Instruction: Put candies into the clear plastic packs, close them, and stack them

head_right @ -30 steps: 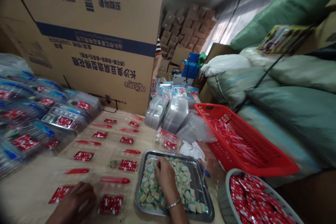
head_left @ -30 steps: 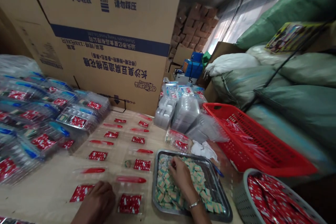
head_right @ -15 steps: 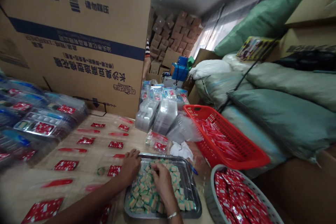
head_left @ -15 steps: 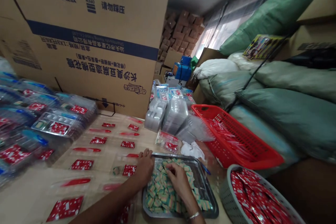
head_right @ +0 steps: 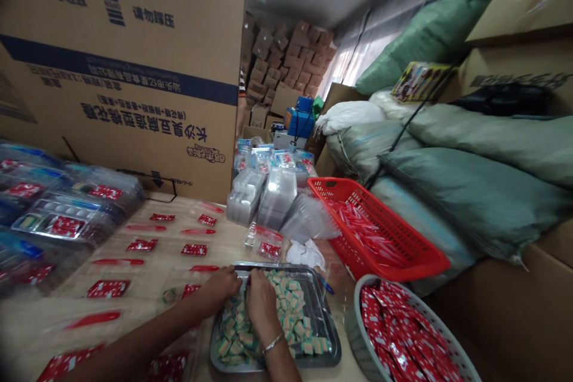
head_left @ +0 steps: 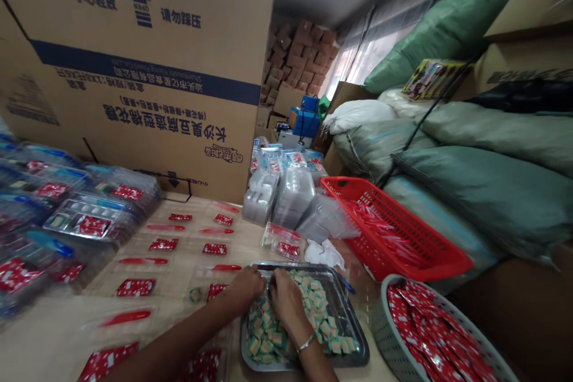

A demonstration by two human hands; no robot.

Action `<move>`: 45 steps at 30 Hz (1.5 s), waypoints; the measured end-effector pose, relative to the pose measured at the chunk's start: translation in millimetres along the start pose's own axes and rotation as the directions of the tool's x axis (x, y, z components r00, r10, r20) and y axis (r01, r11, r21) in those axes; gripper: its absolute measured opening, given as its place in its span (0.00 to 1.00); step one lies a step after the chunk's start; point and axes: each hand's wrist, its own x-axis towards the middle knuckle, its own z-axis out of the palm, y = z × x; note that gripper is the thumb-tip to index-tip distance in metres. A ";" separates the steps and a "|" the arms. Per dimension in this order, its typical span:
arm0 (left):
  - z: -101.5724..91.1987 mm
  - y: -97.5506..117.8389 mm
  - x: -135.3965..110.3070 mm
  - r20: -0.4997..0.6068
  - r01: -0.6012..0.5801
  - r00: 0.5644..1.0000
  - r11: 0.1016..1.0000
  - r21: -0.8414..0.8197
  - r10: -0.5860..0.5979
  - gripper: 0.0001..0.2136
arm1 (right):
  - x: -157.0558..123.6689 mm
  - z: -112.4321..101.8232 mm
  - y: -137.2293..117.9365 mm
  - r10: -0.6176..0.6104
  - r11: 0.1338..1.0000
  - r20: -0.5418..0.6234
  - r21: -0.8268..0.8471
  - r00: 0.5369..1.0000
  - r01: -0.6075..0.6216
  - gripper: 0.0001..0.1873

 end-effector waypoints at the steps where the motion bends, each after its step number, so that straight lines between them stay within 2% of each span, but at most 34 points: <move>1: 0.1 -0.5 1.1 -0.020 0.015 1.000 0.998 -0.058 -0.016 0.09 | -1.7 -2.1 2.0 0.037 0.993 -0.024 0.109 0.999 -0.034 0.09; 3: 0.0 -0.7 2.2 -0.076 0.052 0.995 0.980 -0.192 -0.067 0.09 | -4.9 -5.8 4.0 0.131 0.917 -0.015 0.382 0.991 -0.115 0.02; 5: 0.9 1.1 0.7 -0.120 0.081 0.985 0.945 -0.318 -0.125 0.10 | -8.1 -8.1 2.3 0.184 0.750 0.071 0.634 0.980 -0.187 0.06; 7: 3.0 5.3 -4.5 -0.139 0.114 0.967 0.853 -0.509 -0.212 0.11 | -11.4 -9.0 -3.0 0.185 0.597 0.143 0.769 0.972 -0.227 0.11; 8: 4.0 8.0 -8.4 -0.125 0.134 0.952 0.750 -0.648 -0.278 0.12 | -13.1 -9.1 -6.5 0.181 0.561 0.152 0.796 0.972 -0.229 0.11; 9: 4.7 10.7 -12.9 -0.087 0.153 0.932 0.600 -0.785 -0.352 0.14 | -14.9 -9.2 -10.3 0.182 0.554 0.139 0.803 0.974 -0.218 0.11; 11: 4.5 15.5 -22.5 0.028 0.166 0.883 0.255 -0.953 -0.469 0.19 | -18.5 -9.6 -17.8 0.189 0.598 0.073 0.783 0.979 -0.174 0.09; 12: 3.7 17.2 -27.1 0.076 0.165 0.862 0.134 -0.977 -0.501 0.20 | -20.5 -10.0 -21.3 0.189 0.631 0.034 0.762 0.981 -0.148 0.08; 13: 2.6 18.5 -31.2 0.098 0.163 0.849 0.082 -0.983 -0.519 0.21 | -22.4 -10.5 -24.5 0.185 0.664 -0.005 0.737 0.983 -0.121 0.06; 16: -0.5 19.4 -39.8 0.082 0.127 0.835 0.046 -0.991 -0.545 0.21 | -27.9 -11.7 -32.9 0.114 0.740 -0.078 0.672 0.990 -0.032 0.05; 19: -1.8 18.2 -44.8 0.056 0.087 0.845 0.034 -0.996 -0.531 0.20 | -31.5 -12.3 -39.2 0.013 0.786 -0.080 0.617 0.997 0.040 0.08; 24: -7.0 18.3 -53.5 0.089 0.128 0.851 0.039 -0.991 -0.518 0.19 | -37.1 -16.0 -46.5 -0.124 0.895 -0.082 0.421 0.989 0.147 0.09; 28: -11.1 20.8 -61.6 0.124 0.146 0.840 0.000 -0.989 -0.529 0.21 | -45.7 -16.4 -49.7 -0.209 0.915 -0.072 0.338 0.975 0.221 0.10; 33: -4.5 21.8 -68.1 0.251 0.214 0.791 -0.132 -0.968 -0.559 0.20 | -59.1 -7.2 -46.0 -0.206 0.924 -0.055 0.316 0.977 0.213 0.11; 36: 1.7 21.9 -69.5 0.280 0.225 0.769 -0.166 -0.960 -0.575 0.20 | -64.5 -4.0 -43.9 -0.212 0.931 -0.040 0.297 0.977 0.214 0.11; 41: 4.4 22.4 -74.5 0.258 0.227 0.731 -0.133 -0.965 -0.631 0.18 | -68.5 -1.5 -44.0 -0.261 0.915 -0.040 0.309 0.965 0.260 0.08; 43: 2.5 22.1 -78.5 0.243 0.236 0.744 -0.095 -0.967 -0.623 0.17 | -69.9 1.4 -43.8 -0.215 0.895 -0.033 0.393 0.976 0.211 0.06; 45: -1.0 22.0 -83.3 0.198 0.247 0.784 0.003 -0.969 -0.589 0.14 | -71.6 4.7 -43.6 -0.129 0.863 0.000 0.492 0.992 0.113 0.04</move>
